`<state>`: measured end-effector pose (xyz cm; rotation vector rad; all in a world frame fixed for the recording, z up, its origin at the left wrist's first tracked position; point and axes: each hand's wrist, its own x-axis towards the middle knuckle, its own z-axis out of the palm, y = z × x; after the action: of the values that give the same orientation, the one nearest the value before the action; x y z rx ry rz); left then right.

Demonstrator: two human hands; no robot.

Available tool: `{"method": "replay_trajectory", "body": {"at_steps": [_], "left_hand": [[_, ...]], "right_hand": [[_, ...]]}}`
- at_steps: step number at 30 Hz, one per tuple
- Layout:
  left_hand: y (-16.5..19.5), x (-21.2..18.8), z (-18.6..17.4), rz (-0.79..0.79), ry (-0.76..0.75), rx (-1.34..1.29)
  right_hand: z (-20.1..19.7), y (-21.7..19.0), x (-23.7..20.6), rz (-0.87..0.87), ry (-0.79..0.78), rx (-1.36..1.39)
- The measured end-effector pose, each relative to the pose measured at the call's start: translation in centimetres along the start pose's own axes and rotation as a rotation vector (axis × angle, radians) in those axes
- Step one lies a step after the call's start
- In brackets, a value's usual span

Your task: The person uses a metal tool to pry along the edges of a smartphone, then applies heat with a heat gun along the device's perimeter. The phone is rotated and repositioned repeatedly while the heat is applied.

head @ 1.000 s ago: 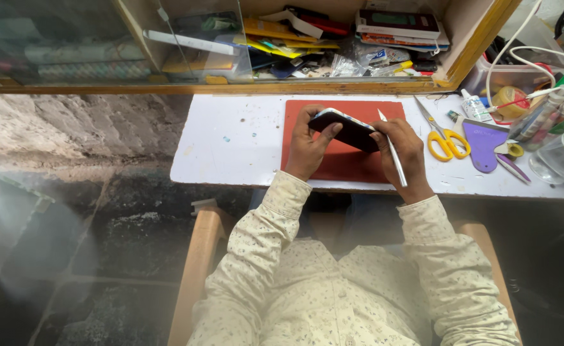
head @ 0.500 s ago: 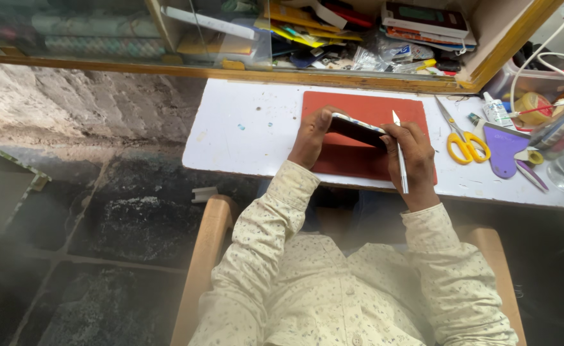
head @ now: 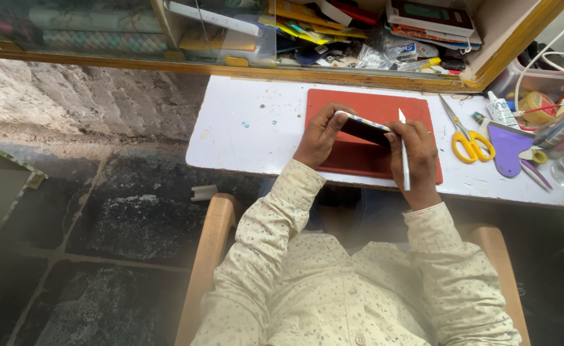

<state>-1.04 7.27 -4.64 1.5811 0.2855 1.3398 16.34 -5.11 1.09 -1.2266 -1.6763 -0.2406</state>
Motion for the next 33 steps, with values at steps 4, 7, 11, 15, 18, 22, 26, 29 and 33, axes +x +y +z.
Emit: {"method": "replay_trajectory", "body": {"at_steps": [4,7,11,15,18,22,26,29,33], "left_hand": [[0.7,-0.2,0.5,-0.023,0.027,0.109],[0.6,-0.1,0.3,-0.067,0.059,0.090],[0.1,-0.2,-0.2,-0.115,0.087,-0.032],[0.3,-0.3,-0.3,-0.136,0.089,0.017],[0.5,-0.2,-0.4,-0.141,0.065,-0.035],[0.8,-0.4,-0.5,-0.171,0.074,0.006],[0.7,-0.3,-0.7,-0.152,0.070,-0.023],[0.7,-0.5,-0.8,-0.154,0.074,0.034],[0.7,-0.5,-1.0,-0.144,0.070,0.117]], "right_hand": [[-0.7,1.4,0.3,0.083,-0.013,0.166],[-2.1,3.6,1.3,0.004,0.081,0.156],[-3.8,7.9,2.3,0.464,-0.058,-0.281],[-3.0,11.9,1.3,0.541,-0.103,-0.472],[-1.9,13.9,-0.3,0.374,-0.030,-0.421],[-1.2,14.4,-1.2,0.309,0.005,-0.477],[-0.7,13.4,-0.8,0.420,-0.024,-0.535],[-0.3,12.5,-0.5,0.531,-0.065,-0.557],[0.1,12.3,-0.9,0.523,-0.048,-0.557]]}}
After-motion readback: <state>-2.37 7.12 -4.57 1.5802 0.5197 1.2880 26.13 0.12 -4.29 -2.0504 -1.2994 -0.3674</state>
